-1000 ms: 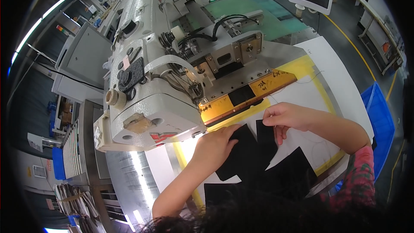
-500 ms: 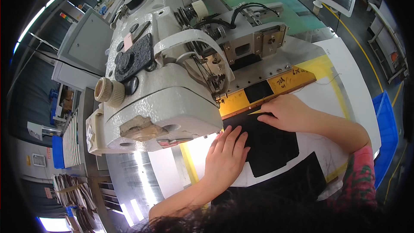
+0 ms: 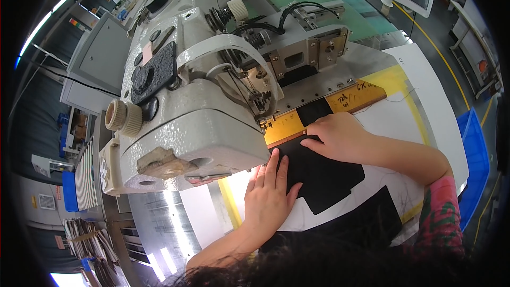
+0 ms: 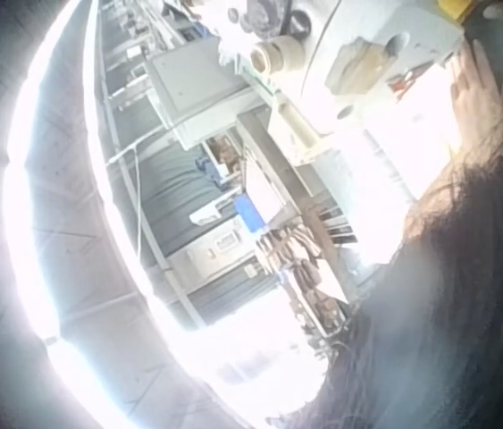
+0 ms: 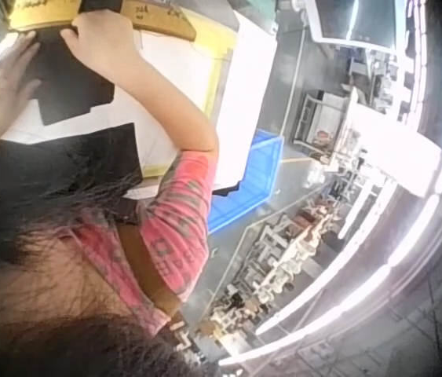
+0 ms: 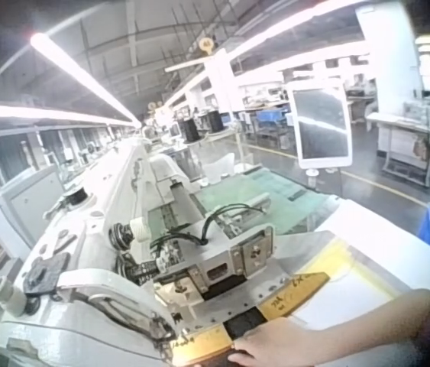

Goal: Sewing pieces of black fabric using an industrial sewing machine.

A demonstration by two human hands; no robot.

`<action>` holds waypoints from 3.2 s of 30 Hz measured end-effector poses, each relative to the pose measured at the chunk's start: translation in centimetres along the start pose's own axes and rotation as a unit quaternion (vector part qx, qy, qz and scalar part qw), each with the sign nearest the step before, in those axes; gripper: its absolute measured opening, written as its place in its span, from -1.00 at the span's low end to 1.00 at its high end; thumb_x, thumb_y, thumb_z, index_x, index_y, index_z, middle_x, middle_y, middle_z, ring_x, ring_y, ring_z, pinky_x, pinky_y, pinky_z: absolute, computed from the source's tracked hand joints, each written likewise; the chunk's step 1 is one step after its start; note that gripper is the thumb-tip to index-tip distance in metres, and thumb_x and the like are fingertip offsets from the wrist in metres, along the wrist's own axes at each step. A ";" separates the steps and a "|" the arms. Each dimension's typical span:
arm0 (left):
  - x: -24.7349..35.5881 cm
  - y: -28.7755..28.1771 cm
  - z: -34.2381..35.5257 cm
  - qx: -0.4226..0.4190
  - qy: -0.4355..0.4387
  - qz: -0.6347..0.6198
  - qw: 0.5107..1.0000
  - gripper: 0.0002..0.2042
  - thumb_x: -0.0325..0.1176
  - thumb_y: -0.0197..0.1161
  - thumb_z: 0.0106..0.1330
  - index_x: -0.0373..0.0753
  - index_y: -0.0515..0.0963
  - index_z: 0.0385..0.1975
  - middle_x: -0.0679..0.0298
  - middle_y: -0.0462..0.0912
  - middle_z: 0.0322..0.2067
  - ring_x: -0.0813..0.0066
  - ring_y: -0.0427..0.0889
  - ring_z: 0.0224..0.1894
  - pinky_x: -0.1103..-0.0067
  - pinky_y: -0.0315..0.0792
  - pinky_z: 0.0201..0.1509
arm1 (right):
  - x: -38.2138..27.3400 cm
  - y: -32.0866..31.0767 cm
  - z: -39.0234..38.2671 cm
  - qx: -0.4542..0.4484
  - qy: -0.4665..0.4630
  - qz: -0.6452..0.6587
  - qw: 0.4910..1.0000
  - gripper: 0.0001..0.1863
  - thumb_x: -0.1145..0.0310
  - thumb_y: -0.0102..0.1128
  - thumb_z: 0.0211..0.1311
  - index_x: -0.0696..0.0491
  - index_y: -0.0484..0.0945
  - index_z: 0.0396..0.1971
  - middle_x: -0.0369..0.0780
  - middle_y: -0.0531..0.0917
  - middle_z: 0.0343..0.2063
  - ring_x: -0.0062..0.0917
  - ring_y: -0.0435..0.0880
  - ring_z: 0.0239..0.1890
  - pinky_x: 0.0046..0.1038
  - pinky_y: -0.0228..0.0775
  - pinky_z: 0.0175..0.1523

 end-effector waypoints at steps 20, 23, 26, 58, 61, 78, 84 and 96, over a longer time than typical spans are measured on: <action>0.3 -0.4 0.8 0.013 0.029 -0.032 0.999 -0.35 -0.11 0.34 0.05 -0.20 0.37 0.17 0.09 0.30 0.22 0.07 0.34 0.23 0.29 0.31 0.19 | 3.3 -0.6 -1.1 -0.025 0.066 -0.059 0.996 -0.65 0.06 0.26 0.11 0.07 0.55 -0.55 -0.21 0.60 -0.60 -0.28 0.62 -0.47 -0.29 0.40 -0.36; 0.8 -0.5 0.9 0.025 0.036 -0.005 0.999 -0.34 -0.09 0.33 0.05 -0.18 0.36 0.18 0.10 0.29 0.22 0.10 0.32 0.25 0.29 0.30 0.20 | 4.6 -2.5 -1.8 -0.002 0.082 -0.062 0.995 -0.68 0.08 0.23 0.13 0.06 0.56 -0.50 -0.21 0.62 -0.54 -0.32 0.63 -0.40 -0.31 0.42 -0.32; 1.2 -0.6 1.0 0.039 0.043 0.016 0.998 -0.34 -0.09 0.32 0.05 -0.19 0.36 0.19 0.09 0.31 0.21 0.10 0.32 0.25 0.30 0.29 0.21 | 3.1 -3.7 -3.0 0.085 0.021 -0.061 0.994 -0.74 0.15 0.26 0.11 0.06 0.55 -0.47 -0.21 0.60 -0.46 -0.34 0.60 -0.35 -0.34 0.42 -0.29; 1.8 0.3 1.3 -0.029 0.010 0.075 0.997 -0.32 -0.06 0.26 0.11 -0.21 0.29 0.24 0.02 0.26 0.24 0.02 0.30 0.26 0.21 0.22 0.23 | -2.0 1.9 -7.4 0.065 -0.124 -0.304 0.942 -0.45 0.06 -0.14 0.37 0.19 0.41 0.13 -0.06 0.38 0.21 -0.26 0.28 0.30 -0.18 -0.04 0.37; 1.8 0.5 1.3 -0.043 0.002 0.082 0.996 -0.31 -0.07 0.26 0.09 -0.21 0.29 0.25 0.01 0.24 0.25 0.00 0.28 0.27 0.20 0.21 0.23 | -2.2 2.2 -7.4 0.056 -0.138 -0.266 0.952 -0.45 0.10 -0.18 0.39 0.27 0.40 0.10 -0.02 0.39 0.20 -0.22 0.29 0.29 -0.26 -0.02 0.38; 2.2 0.4 1.7 -0.029 0.040 0.082 0.995 -0.32 -0.13 0.24 0.09 -0.26 0.27 0.24 0.03 0.27 0.24 0.04 0.28 0.26 0.19 0.20 0.24 | -1.9 2.2 -6.9 0.108 -0.155 -0.153 0.970 -0.42 0.16 -0.17 0.37 0.43 0.32 0.09 0.11 0.36 0.17 -0.14 0.27 0.30 -0.23 -0.07 0.42; 2.2 -0.2 2.0 -0.011 0.054 0.013 0.998 -0.40 -0.20 0.28 0.07 -0.27 0.38 0.15 0.08 0.36 0.19 0.11 0.38 0.20 0.26 0.28 0.22 | -1.8 2.4 -6.8 0.086 -0.149 -0.133 0.976 -0.38 0.09 -0.04 0.31 0.33 0.33 0.14 0.07 0.34 0.20 -0.17 0.26 0.31 -0.22 -0.02 0.39; 0.7 0.0 0.1 0.003 0.030 0.009 1.000 -0.27 0.04 0.33 0.08 -0.20 0.32 0.23 0.08 0.22 0.29 0.02 0.24 0.30 0.27 0.22 0.27 | -2.1 2.6 -6.4 0.001 -0.118 -0.177 0.977 -0.34 0.07 0.02 0.29 0.33 0.28 0.18 0.10 0.30 0.22 -0.11 0.24 0.31 -0.19 0.02 0.37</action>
Point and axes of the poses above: each hand's wrist, its own z-axis towards the middle knuckle, its own y-axis out of the palm, x = y × z, the point moved 9 cm from there along z, towards the middle knuckle
